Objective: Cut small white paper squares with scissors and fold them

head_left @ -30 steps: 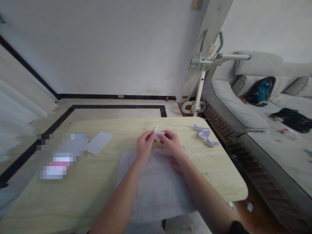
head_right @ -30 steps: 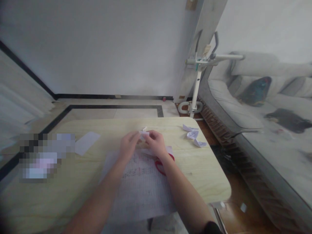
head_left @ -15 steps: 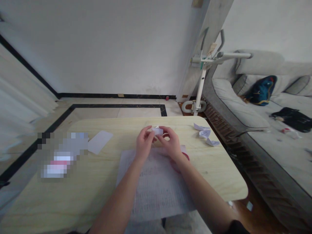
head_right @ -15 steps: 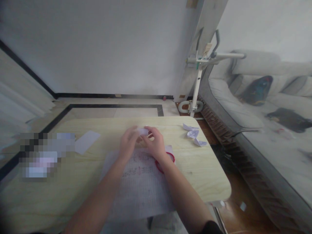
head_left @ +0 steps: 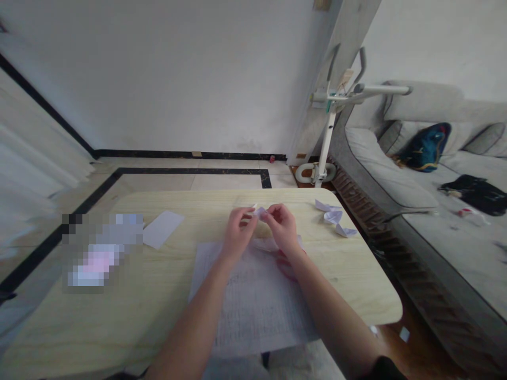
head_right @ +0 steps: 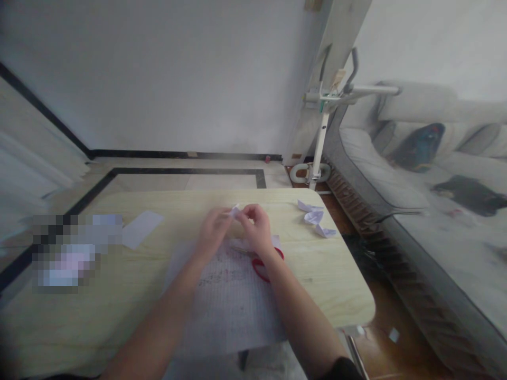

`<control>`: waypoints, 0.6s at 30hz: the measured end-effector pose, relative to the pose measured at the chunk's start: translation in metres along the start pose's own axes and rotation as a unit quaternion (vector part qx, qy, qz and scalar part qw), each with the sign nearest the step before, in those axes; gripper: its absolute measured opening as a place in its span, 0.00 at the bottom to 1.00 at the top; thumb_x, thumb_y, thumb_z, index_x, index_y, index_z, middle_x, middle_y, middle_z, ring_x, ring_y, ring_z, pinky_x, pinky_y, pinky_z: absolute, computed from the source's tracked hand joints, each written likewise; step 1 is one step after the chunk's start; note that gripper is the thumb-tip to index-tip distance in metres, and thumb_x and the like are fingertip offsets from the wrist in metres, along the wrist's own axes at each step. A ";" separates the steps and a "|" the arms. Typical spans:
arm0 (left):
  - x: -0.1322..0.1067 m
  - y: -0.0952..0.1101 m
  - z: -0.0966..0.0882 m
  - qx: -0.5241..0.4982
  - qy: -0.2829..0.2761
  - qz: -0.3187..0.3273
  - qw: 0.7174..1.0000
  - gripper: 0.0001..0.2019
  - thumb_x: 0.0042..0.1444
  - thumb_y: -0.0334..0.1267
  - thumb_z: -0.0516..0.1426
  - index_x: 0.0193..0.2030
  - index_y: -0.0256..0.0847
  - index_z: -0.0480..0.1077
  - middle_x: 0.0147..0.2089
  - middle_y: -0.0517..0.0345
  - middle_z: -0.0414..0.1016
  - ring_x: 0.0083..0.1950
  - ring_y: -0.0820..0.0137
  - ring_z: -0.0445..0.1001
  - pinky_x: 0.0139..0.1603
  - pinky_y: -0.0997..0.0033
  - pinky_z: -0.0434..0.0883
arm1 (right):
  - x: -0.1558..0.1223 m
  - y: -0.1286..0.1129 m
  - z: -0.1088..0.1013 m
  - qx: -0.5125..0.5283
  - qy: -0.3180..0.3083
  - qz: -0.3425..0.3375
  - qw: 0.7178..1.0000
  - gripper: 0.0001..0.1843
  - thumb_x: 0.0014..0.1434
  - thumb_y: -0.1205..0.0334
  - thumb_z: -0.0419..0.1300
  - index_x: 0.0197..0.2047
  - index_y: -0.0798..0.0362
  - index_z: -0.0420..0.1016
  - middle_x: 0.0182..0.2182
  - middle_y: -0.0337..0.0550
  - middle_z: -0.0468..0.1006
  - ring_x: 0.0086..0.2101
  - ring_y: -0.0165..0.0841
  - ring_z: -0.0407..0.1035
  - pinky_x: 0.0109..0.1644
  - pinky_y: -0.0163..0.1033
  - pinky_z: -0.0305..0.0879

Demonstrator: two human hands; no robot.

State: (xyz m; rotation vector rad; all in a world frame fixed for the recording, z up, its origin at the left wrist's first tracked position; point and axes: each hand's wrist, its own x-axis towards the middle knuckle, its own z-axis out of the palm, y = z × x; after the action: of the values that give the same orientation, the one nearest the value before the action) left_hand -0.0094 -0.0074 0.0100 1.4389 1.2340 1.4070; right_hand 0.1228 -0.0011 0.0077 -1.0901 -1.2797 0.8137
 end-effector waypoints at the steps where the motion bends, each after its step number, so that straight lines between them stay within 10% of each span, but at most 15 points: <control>1: 0.000 -0.001 0.000 0.016 0.000 0.012 1.000 0.12 0.52 0.42 0.58 0.40 0.40 0.72 0.45 0.50 0.73 0.45 0.67 0.73 0.41 0.71 0.70 | 0.000 0.000 0.000 0.017 -0.005 0.014 1.000 0.09 0.52 0.57 0.61 0.30 0.51 0.65 0.25 0.36 0.69 0.27 0.30 0.65 0.33 0.36 0.64; 18: 0.000 0.005 -0.001 -0.008 -0.038 -0.104 0.994 0.11 0.52 0.44 0.57 0.31 0.38 0.74 0.27 0.56 0.76 0.27 0.69 0.74 0.28 0.72 0.69 | -0.003 -0.002 0.002 -0.057 0.008 -0.025 0.998 0.03 0.50 0.66 0.58 0.31 0.50 0.68 0.27 0.39 0.72 0.29 0.32 0.66 0.34 0.38 0.63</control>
State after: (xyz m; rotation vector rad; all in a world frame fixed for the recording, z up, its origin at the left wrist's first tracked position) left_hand -0.0095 -0.0091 0.0143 1.2995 1.2814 1.2082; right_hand 0.1202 -0.0043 0.0089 -1.1472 -1.3484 0.7007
